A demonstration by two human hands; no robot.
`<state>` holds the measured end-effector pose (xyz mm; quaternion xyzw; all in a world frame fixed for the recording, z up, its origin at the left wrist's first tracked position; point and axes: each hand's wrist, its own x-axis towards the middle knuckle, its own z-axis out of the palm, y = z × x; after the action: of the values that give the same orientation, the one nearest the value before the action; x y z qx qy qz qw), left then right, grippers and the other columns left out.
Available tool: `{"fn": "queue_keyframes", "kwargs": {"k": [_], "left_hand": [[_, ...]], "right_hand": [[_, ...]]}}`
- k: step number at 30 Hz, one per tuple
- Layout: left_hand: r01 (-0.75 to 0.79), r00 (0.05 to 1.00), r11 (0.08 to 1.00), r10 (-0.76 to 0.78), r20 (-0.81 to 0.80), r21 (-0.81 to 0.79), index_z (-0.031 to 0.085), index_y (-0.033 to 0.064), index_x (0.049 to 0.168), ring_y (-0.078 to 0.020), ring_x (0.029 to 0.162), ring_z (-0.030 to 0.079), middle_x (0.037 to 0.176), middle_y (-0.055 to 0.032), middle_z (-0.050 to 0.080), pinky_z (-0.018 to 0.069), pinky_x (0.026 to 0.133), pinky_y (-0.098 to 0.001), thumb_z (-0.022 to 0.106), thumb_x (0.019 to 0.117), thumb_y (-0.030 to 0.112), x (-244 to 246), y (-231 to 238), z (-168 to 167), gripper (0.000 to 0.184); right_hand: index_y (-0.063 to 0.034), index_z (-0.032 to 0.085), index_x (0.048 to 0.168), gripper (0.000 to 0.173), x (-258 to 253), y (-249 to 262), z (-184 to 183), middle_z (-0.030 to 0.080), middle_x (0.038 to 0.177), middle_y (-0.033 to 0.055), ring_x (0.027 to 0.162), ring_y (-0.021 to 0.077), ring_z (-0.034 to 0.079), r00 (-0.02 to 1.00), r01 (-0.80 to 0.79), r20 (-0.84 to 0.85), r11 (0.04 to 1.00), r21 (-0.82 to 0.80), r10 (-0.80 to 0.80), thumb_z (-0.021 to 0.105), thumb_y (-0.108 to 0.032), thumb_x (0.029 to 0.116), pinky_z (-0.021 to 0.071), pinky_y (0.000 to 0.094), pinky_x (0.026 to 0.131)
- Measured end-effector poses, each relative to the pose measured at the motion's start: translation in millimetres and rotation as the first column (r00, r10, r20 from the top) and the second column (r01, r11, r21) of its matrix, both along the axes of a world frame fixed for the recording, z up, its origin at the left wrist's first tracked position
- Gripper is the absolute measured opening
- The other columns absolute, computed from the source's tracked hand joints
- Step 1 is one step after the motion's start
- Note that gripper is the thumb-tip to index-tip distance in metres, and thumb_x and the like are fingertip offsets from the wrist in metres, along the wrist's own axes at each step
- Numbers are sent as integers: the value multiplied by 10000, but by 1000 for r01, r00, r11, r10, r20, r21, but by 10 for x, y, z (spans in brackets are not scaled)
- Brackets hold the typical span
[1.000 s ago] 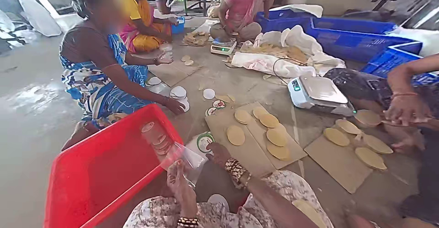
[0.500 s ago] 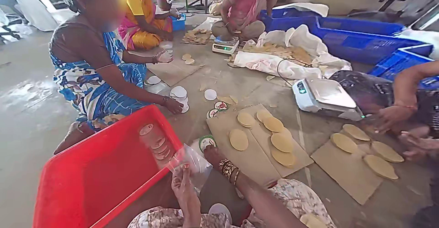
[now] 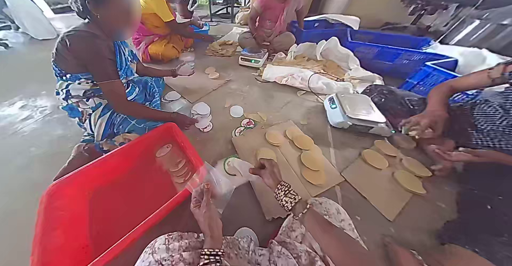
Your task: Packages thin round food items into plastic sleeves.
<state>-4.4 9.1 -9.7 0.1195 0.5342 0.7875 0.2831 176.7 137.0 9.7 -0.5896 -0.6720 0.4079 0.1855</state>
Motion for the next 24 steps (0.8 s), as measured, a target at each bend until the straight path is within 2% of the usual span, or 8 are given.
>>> {"fn": "queue_keyframes", "kwargs": {"k": [3,6,9,13,15,18,20,24], "left_hand": [[1,1000,1000,-1,-13,10,621,15,898,-68,596,621,692,9,641,565,606,-228,579,977,-10,6,-10,-14,94],[6,1000,1000,-6,-11,-9,620,-1,908,-65,587,610,691,3,630,556,592,-218,578,983,-19,17,-21,-4,88],[27,999,1000,-27,-20,-6,628,9,913,-61,581,616,693,12,643,560,589,-215,592,976,-12,13,-40,-38,76],[72,996,997,-73,-55,-17,615,24,955,-53,632,625,738,30,641,568,630,-217,572,993,17,34,-123,-16,58],[77,995,997,-77,-70,-6,616,36,963,-45,629,633,733,49,650,573,628,-215,567,989,19,38,-165,-37,57],[80,995,996,-82,-54,-29,608,47,990,-31,621,629,743,67,649,576,622,-209,569,996,29,27,-222,-62,43],[80,997,995,-81,-18,-61,595,23,979,-41,608,629,733,50,638,582,616,-218,557,1002,15,48,-225,7,45],[95,992,992,-101,-81,-79,600,30,955,-19,592,616,720,71,633,568,612,-197,554,992,8,79,-227,24,62]], "right_hand": [[15,608,831,254,222,-263,220,631,746,72,659,147,639,933,124,-329,988,-95,-148,810,-136,865,575,326,670],[-20,585,888,102,442,-628,527,668,751,49,645,148,688,724,133,-631,954,-268,-278,662,17,943,618,313,630],[7,653,1071,161,710,-942,729,727,865,68,726,156,715,660,125,-687,946,-300,-305,623,78,929,623,311,682],[-44,675,855,106,1022,-1297,850,706,717,17,594,104,673,667,202,-707,970,-136,-238,657,59,873,592,263,577],[-66,703,829,29,1209,-1477,845,700,725,-38,644,19,665,833,264,-547,928,264,-82,728,-69,843,571,187,618],[-149,716,820,261,1566,-1721,780,728,853,-24,892,65,684,995,64,-16,515,855,-97,603,-313,989,549,223,849],[-183,684,939,220,1775,-1865,805,697,972,-1,1010,140,648,978,-110,159,318,942,-132,502,-233,1052,520,244,921],[-191,694,1050,235,1947,-2105,882,693,1015,-7,1034,148,629,958,-180,231,269,946,-170,459,-194,1066,489,228,951]]}}
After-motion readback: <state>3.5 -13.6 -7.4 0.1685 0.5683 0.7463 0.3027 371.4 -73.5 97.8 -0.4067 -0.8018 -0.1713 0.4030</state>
